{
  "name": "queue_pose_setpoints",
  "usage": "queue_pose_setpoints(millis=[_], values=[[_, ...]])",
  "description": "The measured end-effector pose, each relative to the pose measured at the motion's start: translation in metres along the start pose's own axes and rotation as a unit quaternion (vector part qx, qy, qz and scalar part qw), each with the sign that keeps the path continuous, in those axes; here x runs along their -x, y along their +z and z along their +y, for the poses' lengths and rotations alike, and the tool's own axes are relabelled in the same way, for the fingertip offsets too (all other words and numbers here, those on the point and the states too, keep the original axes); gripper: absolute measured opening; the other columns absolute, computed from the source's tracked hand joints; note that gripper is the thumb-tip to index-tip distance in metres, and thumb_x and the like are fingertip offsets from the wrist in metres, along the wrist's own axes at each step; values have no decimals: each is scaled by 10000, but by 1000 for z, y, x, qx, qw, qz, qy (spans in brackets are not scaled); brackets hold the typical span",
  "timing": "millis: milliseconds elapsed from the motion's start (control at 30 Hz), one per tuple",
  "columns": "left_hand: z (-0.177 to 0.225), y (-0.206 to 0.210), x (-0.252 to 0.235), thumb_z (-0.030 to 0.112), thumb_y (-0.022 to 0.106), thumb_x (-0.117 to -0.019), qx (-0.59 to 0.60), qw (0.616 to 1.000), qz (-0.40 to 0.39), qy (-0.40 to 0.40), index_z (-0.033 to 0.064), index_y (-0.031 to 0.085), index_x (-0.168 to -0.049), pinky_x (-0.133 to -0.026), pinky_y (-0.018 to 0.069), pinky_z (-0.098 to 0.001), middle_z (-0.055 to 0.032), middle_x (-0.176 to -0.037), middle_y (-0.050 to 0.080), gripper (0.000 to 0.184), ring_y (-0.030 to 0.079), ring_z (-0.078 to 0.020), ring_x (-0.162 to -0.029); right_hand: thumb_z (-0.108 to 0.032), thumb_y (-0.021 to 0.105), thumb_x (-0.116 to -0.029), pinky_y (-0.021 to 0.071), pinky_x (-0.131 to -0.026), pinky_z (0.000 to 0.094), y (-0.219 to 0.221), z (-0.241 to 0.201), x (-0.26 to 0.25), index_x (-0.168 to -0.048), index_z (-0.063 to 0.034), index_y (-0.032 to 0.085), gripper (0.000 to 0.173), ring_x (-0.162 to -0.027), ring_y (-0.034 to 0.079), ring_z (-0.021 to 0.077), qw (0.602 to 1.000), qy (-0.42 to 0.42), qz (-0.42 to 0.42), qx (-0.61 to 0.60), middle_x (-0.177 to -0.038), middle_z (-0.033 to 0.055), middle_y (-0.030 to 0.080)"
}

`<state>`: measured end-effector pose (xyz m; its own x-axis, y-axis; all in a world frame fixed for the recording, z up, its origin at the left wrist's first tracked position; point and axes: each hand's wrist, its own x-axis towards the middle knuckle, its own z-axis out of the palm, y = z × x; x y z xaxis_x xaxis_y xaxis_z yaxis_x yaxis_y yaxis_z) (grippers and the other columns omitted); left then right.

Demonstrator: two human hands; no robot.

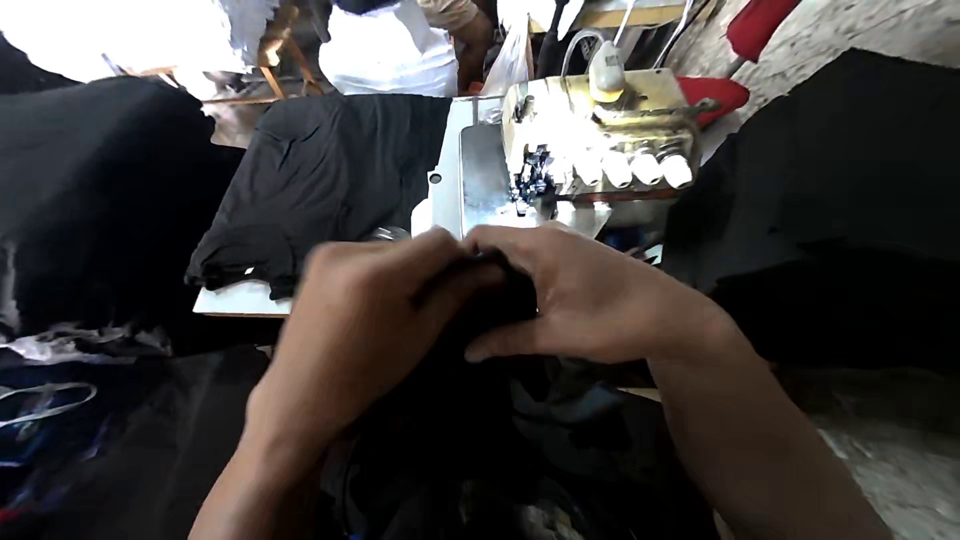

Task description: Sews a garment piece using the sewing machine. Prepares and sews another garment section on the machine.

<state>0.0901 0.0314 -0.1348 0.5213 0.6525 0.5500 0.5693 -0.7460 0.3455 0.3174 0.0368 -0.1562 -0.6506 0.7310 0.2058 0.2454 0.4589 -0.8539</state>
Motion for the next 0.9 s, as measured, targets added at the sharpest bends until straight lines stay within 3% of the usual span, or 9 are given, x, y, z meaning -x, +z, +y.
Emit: queue_pose_setpoints(millis=[100, 200, 300, 467, 567, 633, 733, 800, 900], values=[[-25, -11, 9, 355, 720, -943, -33, 991, 47, -119, 146, 701, -875, -528, 458, -159, 99, -695, 639, 221, 562, 58, -585, -204, 844, -828, 594, -675, 179, -11, 26, 27, -991, -114, 728, 220, -778, 685, -19, 992, 39, -64, -98, -849, -76, 733], [-61, -4, 28, 334, 721, -960, -13, 978, 58, -201, 105, 695, -914, -534, 461, -162, 64, -701, 646, 235, 558, 40, -572, -169, 806, -862, 595, -685, 177, -21, 54, 48, -953, -108, 760, 119, -768, 694, -19, 976, 89, -107, -169, -839, -73, 751], [-89, 9, 52, 317, 665, -1001, 31, 969, 85, -231, 80, 665, -950, -548, 465, -155, 68, -719, 614, 243, 543, 45, -587, -93, 761, -891, 599, -756, 218, 0, 99, 53, -902, -105, 765, 17, -799, 695, 8, 964, 44, 50, -259, -849, -54, 753], [-99, 16, 80, 70, 756, -893, 174, 940, 170, -239, 86, 665, -1073, -809, 587, -208, 90, -959, 702, 202, 673, 2, -861, 16, 672, -941, 615, -815, 308, 58, 107, 33, -1008, -34, 747, 112, -836, 724, 115, 828, 98, 341, -434, -919, 70, 760], [-89, -3, 90, 53, 767, -883, 174, 938, 214, -209, 101, 668, -1130, -858, 602, -261, 74, -1037, 723, 271, 698, -51, -926, -12, 800, -848, 624, -768, 297, 64, 80, 30, -953, -44, 771, 114, -787, 718, 102, 829, 42, 401, -388, -862, 56, 756], [-82, -31, 101, 60, 727, -925, 166, 940, 227, -192, 94, 653, -1194, -897, 594, -296, 43, -1099, 712, 281, 691, -86, -980, -140, 837, -845, 619, -744, 231, 55, 45, 40, -954, -142, 777, 124, -780, 703, 36, 873, -30, 398, -281, -870, -41, 753], [-88, -46, 108, 139, 704, -965, 150, 948, 226, -166, 151, 651, -1239, -918, 556, -231, 103, -1134, 690, 280, 660, -23, -1019, -237, 846, -839, 610, -701, 170, 45, 23, 47, -974, -230, 768, 156, -774, 704, -13, 890, -73, 396, -215, -885, -112, 756], [-100, -31, 89, 136, 719, -956, 111, 960, 209, -153, 81, 626, -1264, -923, 559, -251, 62, -1158, 678, 326, 655, -33, -1015, -151, 843, -842, 615, -664, 232, 45, 45, 33, -932, -155, 740, 137, -720, 687, 41, 870, -15, 421, -258, -830, -40, 729], [-100, -8, 67, 61, 665, -969, 78, 967, 174, -166, -2, 623, -1258, -887, 559, -211, 16, -1143, 685, 299, 654, -2, -963, -47, 738, -924, 619, -772, 293, 47, 71, 16, -1002, -79, 658, 116, -813, 699, 102, 843, 28, 422, -332, -911, 39, 706]])
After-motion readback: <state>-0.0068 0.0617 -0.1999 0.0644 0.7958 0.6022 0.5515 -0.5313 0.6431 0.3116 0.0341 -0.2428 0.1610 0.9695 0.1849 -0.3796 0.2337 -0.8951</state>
